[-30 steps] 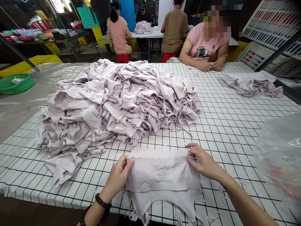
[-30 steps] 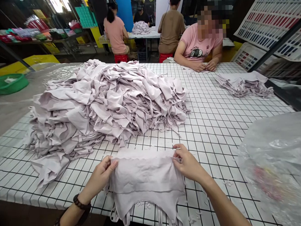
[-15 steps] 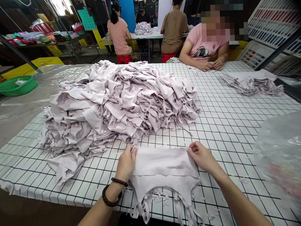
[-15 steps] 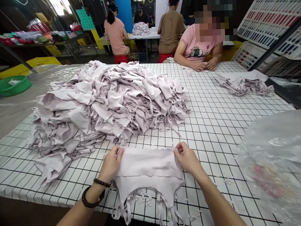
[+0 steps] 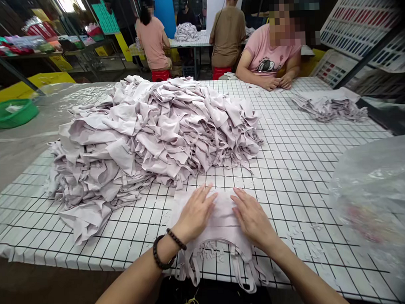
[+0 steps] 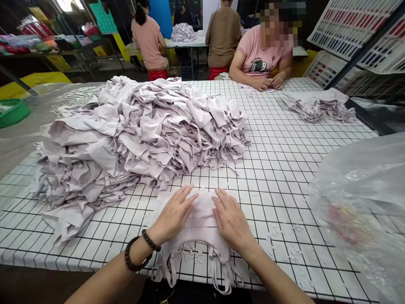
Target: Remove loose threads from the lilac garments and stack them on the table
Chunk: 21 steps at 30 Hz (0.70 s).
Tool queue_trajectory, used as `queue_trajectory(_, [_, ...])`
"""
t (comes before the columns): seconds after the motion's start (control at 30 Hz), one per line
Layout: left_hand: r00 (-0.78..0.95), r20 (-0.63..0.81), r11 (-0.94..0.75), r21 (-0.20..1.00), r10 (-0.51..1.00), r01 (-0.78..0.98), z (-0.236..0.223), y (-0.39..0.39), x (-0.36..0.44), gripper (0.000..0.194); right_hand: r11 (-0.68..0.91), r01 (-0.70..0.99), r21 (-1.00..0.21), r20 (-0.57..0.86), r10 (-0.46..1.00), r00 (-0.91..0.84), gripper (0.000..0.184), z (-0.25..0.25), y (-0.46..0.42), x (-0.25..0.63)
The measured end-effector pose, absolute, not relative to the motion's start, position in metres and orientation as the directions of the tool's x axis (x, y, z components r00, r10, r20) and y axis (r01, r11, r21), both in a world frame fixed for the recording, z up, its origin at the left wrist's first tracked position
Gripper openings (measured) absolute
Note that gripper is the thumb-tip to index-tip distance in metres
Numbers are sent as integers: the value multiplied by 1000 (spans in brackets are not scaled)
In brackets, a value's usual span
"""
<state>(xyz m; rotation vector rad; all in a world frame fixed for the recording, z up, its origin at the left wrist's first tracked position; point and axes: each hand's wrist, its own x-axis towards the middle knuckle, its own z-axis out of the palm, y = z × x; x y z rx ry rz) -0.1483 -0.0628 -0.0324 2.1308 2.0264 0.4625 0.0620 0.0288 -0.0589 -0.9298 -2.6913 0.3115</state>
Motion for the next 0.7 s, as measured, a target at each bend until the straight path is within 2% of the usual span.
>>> queue_trajectory(0.07, [159, 42, -164, 319, 986, 934, -43, -54, -137, 46, 787, 573, -228, 114, 606, -788, 53, -72, 24, 60])
queue_trajectory(0.13, [176, 4, -170, 284, 984, 944, -56, -50, -131, 51, 776, 597, -205, 59, 618, -784, 62, -85, 26, 59])
queue_trajectory(0.2, [162, -5, -156, 247, 987, 956, -67, -49, -132, 56, 760, 603, -241, 24, 626, -779, 64, -90, 30, 58])
queue_trajectory(0.3, [168, -23, -159, 224, 985, 962, -72, -50, -137, 61, 697, 570, -434, -5, 631, -776, 62, -76, 36, 63])
queue_trajectory(0.43, [159, -33, -148, 224, 987, 963, -61, -46, -132, 64, 379, 477, -793, 12, 792, -610, 42, -26, 22, 109])
queue_trajectory(0.5, [179, 6, -176, 222, 984, 959, -54, -41, -120, 60, 201, 473, -858, -148, 785, -602, 35, -5, -1, 147])
queue_trajectory(0.53, [213, 27, -214, 223, 977, 951, -52, -37, -112, 57, 127, 527, -840, -291, 714, -636, 36, 1, -16, 165])
queue_trajectory(0.6, [294, 54, -298, 227, 954, 927, -53, -30, -95, 55, 66, 696, -715, -553, 556, -621, 38, -2, -51, 192])
queue_trajectory(0.63, [314, 57, -319, 232, 948, 919, -56, -27, -87, 55, 65, 771, -634, -631, 532, -564, 38, -10, -69, 198])
queue_trajectory(0.7, [287, 55, -291, 252, 956, 923, -64, -20, -76, 56, 47, 832, -552, -637, 620, -458, 44, -33, -101, 197])
